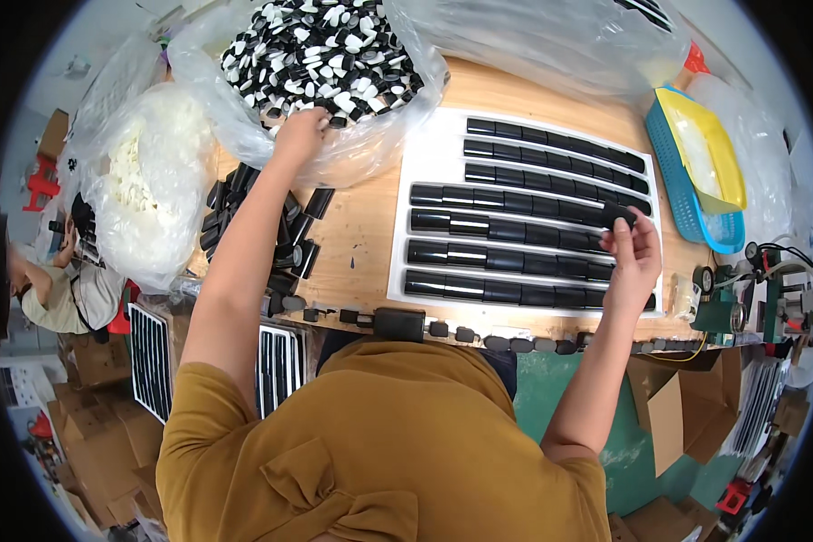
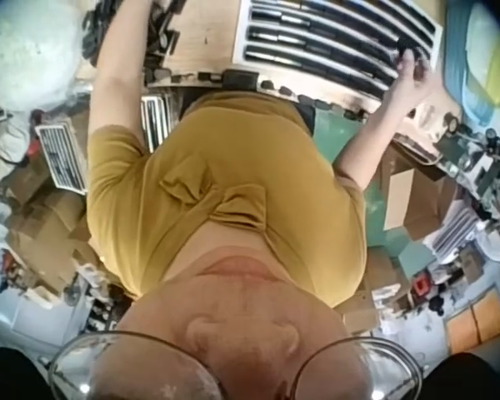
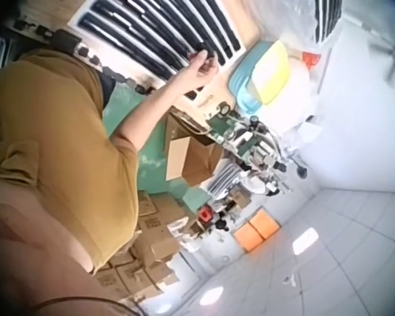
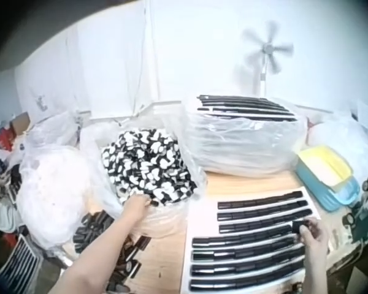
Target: Assembling small white parts into black plastic housings at a workbench.
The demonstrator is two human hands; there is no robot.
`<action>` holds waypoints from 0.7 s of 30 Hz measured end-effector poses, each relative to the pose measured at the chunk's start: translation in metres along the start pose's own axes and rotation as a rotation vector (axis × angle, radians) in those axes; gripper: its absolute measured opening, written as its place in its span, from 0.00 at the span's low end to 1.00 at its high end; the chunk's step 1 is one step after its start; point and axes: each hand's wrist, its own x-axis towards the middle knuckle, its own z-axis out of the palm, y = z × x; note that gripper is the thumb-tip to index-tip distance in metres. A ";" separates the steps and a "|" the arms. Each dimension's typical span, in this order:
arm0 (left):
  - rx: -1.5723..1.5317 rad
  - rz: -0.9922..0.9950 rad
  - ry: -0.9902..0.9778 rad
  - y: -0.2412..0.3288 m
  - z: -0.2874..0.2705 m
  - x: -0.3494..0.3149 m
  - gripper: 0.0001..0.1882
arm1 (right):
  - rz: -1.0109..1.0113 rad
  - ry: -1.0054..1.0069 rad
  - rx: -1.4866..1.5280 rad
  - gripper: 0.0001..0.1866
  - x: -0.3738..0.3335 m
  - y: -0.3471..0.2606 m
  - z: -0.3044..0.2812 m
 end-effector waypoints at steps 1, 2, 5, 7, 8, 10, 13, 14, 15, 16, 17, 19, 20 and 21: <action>0.001 -0.003 0.000 -0.001 -0.003 -0.005 0.12 | 0.057 -0.029 0.043 0.13 -0.005 0.000 0.005; -0.090 0.058 0.171 0.002 -0.009 -0.011 0.11 | 0.092 -0.023 0.098 0.13 -0.012 0.001 0.011; -0.594 0.225 0.223 0.050 -0.046 -0.057 0.08 | 0.142 -0.166 0.121 0.14 -0.039 -0.010 0.046; -0.838 0.075 -0.138 0.104 -0.081 -0.113 0.10 | 0.168 -0.381 0.151 0.14 -0.056 -0.021 0.072; -0.917 0.048 -0.201 0.122 -0.087 -0.135 0.12 | 0.174 -0.467 0.195 0.14 -0.064 -0.022 0.084; -1.125 0.038 -0.302 0.137 -0.084 -0.167 0.14 | 0.187 -0.610 0.284 0.14 -0.078 -0.028 0.107; -1.238 -0.030 -0.466 0.133 -0.084 -0.186 0.14 | 0.233 -0.735 0.323 0.14 -0.088 -0.035 0.124; -1.270 -0.053 -0.446 0.131 -0.081 -0.191 0.14 | 0.248 -0.767 0.329 0.14 -0.091 -0.036 0.126; -1.302 -0.074 -0.425 0.130 -0.078 -0.194 0.15 | 0.262 -0.797 0.335 0.14 -0.093 -0.037 0.127; -1.285 -0.077 -0.436 0.127 -0.076 -0.197 0.16 | 0.265 -0.801 0.333 0.14 -0.095 -0.037 0.128; -1.287 -0.080 -0.434 0.128 -0.078 -0.199 0.16 | 0.269 -0.809 0.336 0.14 -0.097 -0.037 0.128; -1.346 -0.078 -0.442 0.131 -0.083 -0.204 0.20 | 0.275 -0.818 0.336 0.15 -0.098 -0.037 0.127; -1.348 -0.079 -0.441 0.132 -0.084 -0.204 0.20 | 0.276 -0.817 0.295 0.15 -0.096 -0.037 0.125; -1.324 -0.042 -0.434 0.131 -0.085 -0.204 0.22 | 0.277 -0.815 0.254 0.14 -0.096 -0.037 0.124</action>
